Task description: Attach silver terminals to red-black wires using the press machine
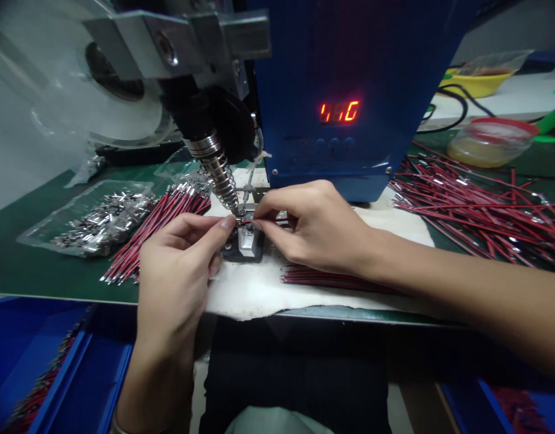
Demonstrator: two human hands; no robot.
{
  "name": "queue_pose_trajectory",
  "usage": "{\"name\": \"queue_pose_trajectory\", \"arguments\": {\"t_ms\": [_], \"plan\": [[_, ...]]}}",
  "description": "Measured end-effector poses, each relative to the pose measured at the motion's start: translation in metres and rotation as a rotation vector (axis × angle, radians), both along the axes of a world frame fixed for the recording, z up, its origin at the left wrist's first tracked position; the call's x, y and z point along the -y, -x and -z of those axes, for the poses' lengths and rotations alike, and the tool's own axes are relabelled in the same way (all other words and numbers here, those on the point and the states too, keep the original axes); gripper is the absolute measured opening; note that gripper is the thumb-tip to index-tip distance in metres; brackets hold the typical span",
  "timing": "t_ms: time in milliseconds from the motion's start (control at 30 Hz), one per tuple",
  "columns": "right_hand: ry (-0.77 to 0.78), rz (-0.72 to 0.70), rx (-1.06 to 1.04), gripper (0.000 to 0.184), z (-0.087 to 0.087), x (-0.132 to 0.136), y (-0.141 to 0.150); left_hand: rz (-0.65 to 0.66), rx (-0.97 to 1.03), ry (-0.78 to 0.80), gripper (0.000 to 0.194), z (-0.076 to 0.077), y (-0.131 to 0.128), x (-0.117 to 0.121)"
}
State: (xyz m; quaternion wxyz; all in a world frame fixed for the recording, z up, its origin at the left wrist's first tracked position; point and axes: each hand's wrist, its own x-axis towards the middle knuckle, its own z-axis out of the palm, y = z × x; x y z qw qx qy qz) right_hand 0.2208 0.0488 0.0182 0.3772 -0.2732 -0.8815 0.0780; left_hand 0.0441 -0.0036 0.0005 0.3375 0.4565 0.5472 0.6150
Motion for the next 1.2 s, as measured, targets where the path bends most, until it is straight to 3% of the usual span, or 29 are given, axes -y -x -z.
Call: {"name": "queue_pose_trajectory", "arguments": {"t_ms": [1200], "plan": [[0.059,0.042,-0.037,0.007,-0.0016,0.0039,0.0037,-0.033,-0.026,0.026,0.020,0.0002,-0.0002,0.0019]]}}
